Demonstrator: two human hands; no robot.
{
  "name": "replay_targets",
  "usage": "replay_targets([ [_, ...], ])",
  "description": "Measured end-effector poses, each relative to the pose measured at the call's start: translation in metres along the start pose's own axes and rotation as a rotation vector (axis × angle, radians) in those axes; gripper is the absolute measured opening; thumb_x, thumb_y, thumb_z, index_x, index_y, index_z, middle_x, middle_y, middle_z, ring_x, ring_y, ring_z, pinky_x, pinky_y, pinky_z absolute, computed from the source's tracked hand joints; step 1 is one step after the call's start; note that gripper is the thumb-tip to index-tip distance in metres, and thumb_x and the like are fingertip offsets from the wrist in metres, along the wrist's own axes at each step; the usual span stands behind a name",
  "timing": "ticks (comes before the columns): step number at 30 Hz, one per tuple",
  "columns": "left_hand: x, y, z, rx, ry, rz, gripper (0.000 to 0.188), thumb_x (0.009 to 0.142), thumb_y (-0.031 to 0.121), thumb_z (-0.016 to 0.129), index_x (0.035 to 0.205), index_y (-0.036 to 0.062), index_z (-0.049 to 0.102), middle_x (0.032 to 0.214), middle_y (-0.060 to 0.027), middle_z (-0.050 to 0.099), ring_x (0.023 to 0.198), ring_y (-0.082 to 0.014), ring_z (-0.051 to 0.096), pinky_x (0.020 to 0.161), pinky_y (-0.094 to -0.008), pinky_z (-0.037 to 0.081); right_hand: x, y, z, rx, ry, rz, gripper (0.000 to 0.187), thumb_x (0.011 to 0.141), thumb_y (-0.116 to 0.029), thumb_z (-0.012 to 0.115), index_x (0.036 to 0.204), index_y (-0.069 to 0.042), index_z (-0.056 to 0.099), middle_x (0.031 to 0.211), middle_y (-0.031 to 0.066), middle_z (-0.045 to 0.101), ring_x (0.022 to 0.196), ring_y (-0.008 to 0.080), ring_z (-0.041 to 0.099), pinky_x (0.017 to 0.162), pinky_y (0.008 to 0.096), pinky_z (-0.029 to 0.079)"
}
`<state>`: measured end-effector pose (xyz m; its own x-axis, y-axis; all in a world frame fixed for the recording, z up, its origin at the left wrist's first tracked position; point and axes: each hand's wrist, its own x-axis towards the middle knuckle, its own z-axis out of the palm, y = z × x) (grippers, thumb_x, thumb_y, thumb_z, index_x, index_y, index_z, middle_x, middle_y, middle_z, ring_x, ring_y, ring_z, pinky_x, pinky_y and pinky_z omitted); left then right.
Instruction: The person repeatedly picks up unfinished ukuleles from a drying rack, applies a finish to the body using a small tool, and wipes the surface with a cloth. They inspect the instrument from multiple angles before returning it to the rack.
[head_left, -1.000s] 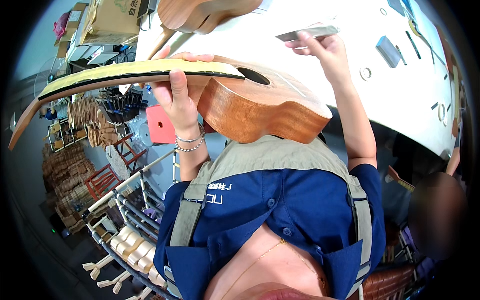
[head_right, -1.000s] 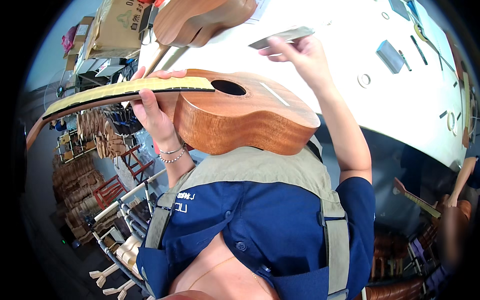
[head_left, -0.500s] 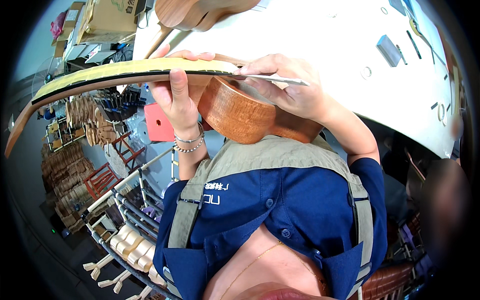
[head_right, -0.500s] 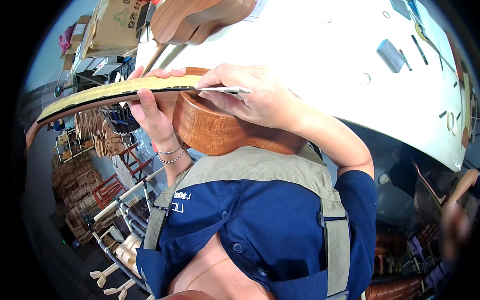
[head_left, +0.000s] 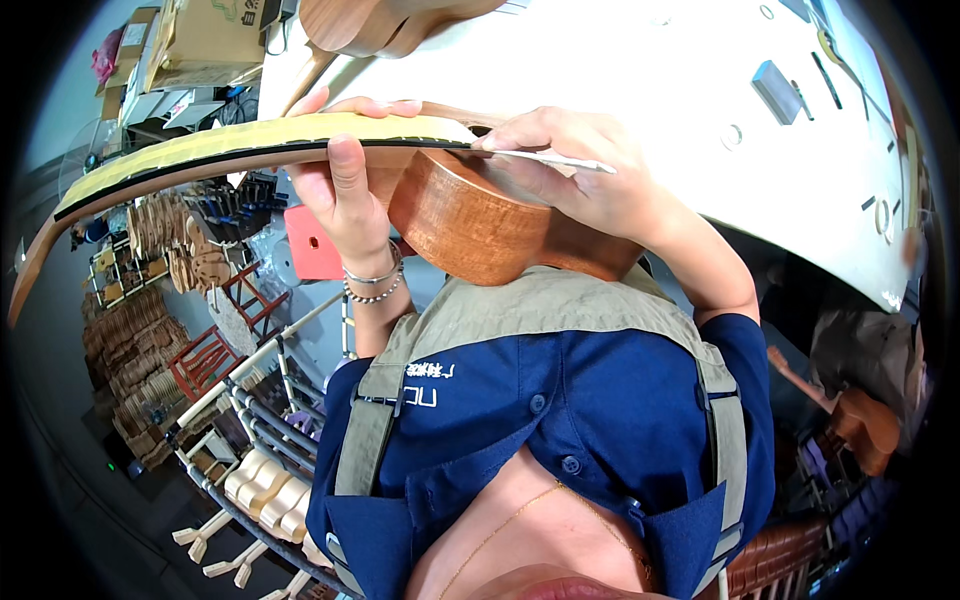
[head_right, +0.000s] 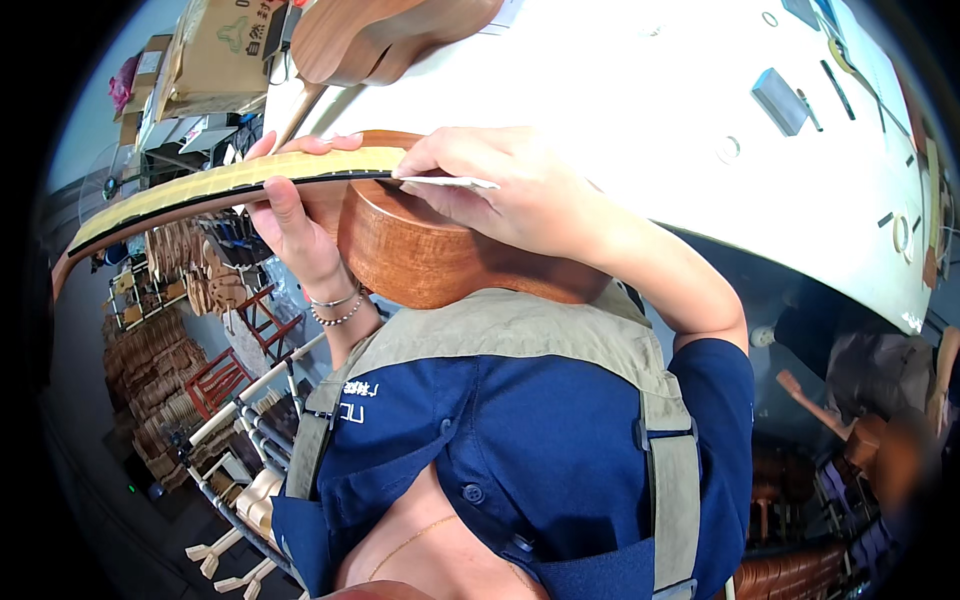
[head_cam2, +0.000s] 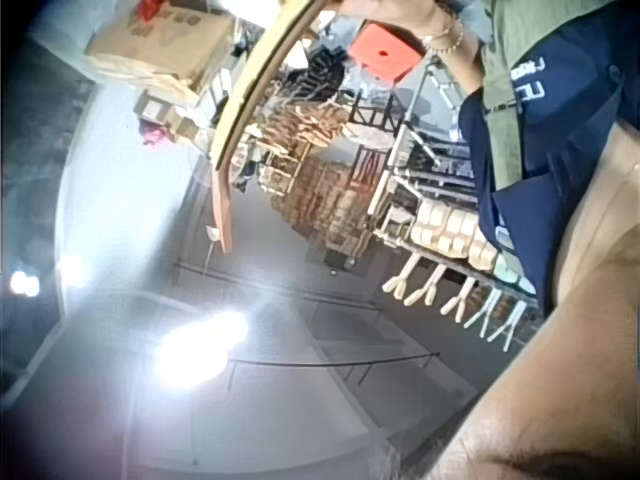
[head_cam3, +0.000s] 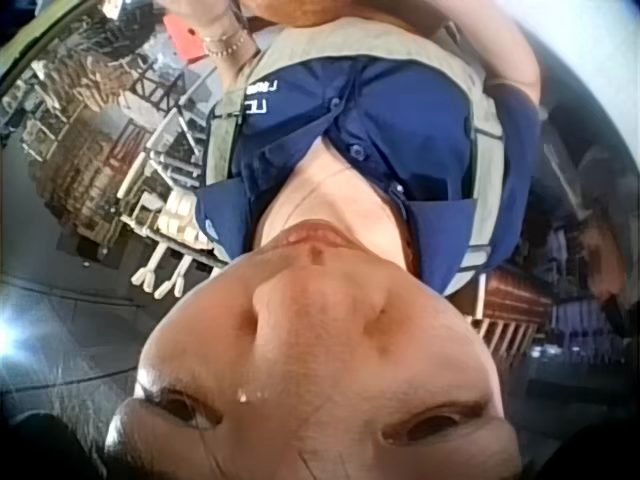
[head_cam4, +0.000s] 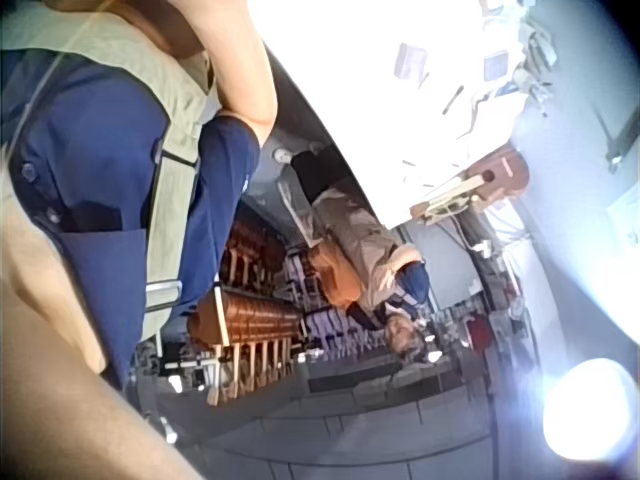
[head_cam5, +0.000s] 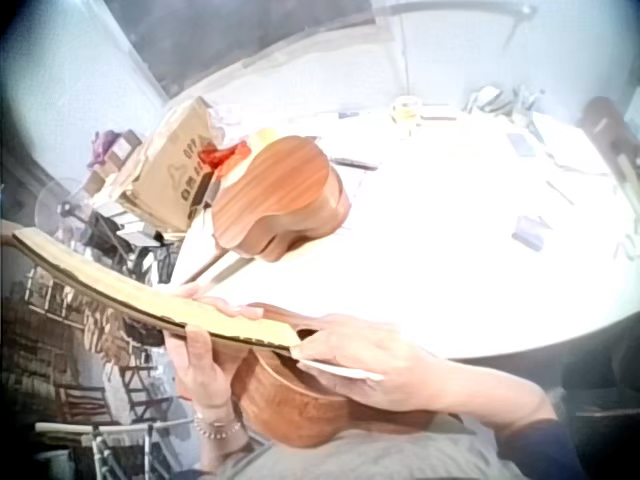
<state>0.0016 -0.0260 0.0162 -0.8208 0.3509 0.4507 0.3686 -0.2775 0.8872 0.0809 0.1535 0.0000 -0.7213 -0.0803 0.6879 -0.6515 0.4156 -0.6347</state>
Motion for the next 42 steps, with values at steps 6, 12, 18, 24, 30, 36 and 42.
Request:
replay_targets([
  [6, 0.0, -0.002, -0.003, 0.006, 0.001, -0.007, 0.045, 0.087, 0.027, 0.047, 0.117, -0.0003, 0.028, 0.087, -0.0159, 0.055, 0.079, -0.0298, 0.06, 0.073, -0.0402, 0.048, -0.016, 0.001, -0.006, -0.018, -0.009, 0.06, 0.017, 0.073, -0.004, 0.061, 0.09, -0.003, 0.058, 0.082, 0.0074, 0.063, 0.071, 0.0178, 0.062, 0.059, 0.0234, 0.049],
  [12, 0.0, -0.001, -0.002, -0.008, 0.015, -0.019, 0.046, 0.087, 0.028, 0.048, 0.117, -0.0007, 0.028, 0.088, -0.0165, 0.054, 0.079, -0.0309, 0.059, 0.073, -0.0403, 0.049, -0.023, -0.004, -0.013, -0.078, 0.001, 0.102, 0.017, 0.072, -0.003, 0.062, 0.089, -0.003, 0.059, 0.082, 0.0076, 0.063, 0.07, 0.0171, 0.062, 0.057, 0.0228, 0.048],
  [18, 0.001, 0.001, 0.002, -0.019, 0.001, -0.031, 0.047, 0.086, 0.028, 0.049, 0.117, -0.0006, 0.027, 0.088, -0.0164, 0.054, 0.08, -0.0305, 0.059, 0.073, -0.0392, 0.049, -0.004, -0.006, -0.003, -0.025, 0.082, 0.013, 0.016, 0.072, -0.005, 0.063, 0.087, -0.003, 0.059, 0.081, 0.0074, 0.062, 0.068, 0.0192, 0.061, 0.057, 0.0247, 0.048],
  [24, 0.0, 0.0, 0.001, -0.036, 0.0, -0.027, 0.046, 0.086, 0.027, 0.049, 0.117, -0.0005, 0.027, 0.088, -0.0162, 0.054, 0.08, -0.0302, 0.059, 0.072, -0.0387, 0.049, 0.006, -0.005, 0.009, 0.035, 0.143, 0.006, 0.013, 0.071, -0.007, 0.062, 0.083, -0.005, 0.056, 0.074, 0.0075, 0.059, 0.063, 0.0224, 0.058, 0.055, 0.0276, 0.047],
  [30, 0.0, 0.0, 0.002, -0.056, 0.006, -0.035, 0.045, 0.087, 0.025, 0.049, 0.117, 0.0, 0.027, 0.087, -0.0163, 0.054, 0.081, -0.0306, 0.059, 0.073, -0.0402, 0.049, 0.005, -0.005, 0.009, 0.033, 0.125, 0.028, 0.014, 0.071, -0.006, 0.063, 0.083, -0.005, 0.056, 0.074, 0.0074, 0.059, 0.063, 0.0224, 0.058, 0.056, 0.0276, 0.048],
  [36, 0.0, 0.0, 0.002, -0.032, -0.002, -0.011, 0.043, 0.087, 0.024, 0.047, 0.118, -0.0002, 0.027, 0.087, -0.0167, 0.054, 0.081, -0.0313, 0.058, 0.075, -0.0422, 0.047, -0.011, -0.002, -0.003, -0.027, 0.041, 0.036, 0.016, 0.072, -0.003, 0.062, 0.088, -0.002, 0.059, 0.082, 0.0075, 0.063, 0.072, 0.0189, 0.062, 0.06, 0.0246, 0.05],
  [42, 0.001, -0.003, -0.003, -0.026, 0.016, -0.002, 0.045, 0.087, 0.026, 0.047, 0.118, -0.0006, 0.028, 0.087, -0.017, 0.054, 0.079, -0.0316, 0.058, 0.076, -0.0422, 0.047, -0.026, -0.001, -0.012, -0.073, 0.018, 0.195, 0.014, 0.075, -0.005, 0.061, 0.088, -0.002, 0.059, 0.082, 0.0074, 0.063, 0.07, 0.0174, 0.061, 0.06, 0.0254, 0.049],
])
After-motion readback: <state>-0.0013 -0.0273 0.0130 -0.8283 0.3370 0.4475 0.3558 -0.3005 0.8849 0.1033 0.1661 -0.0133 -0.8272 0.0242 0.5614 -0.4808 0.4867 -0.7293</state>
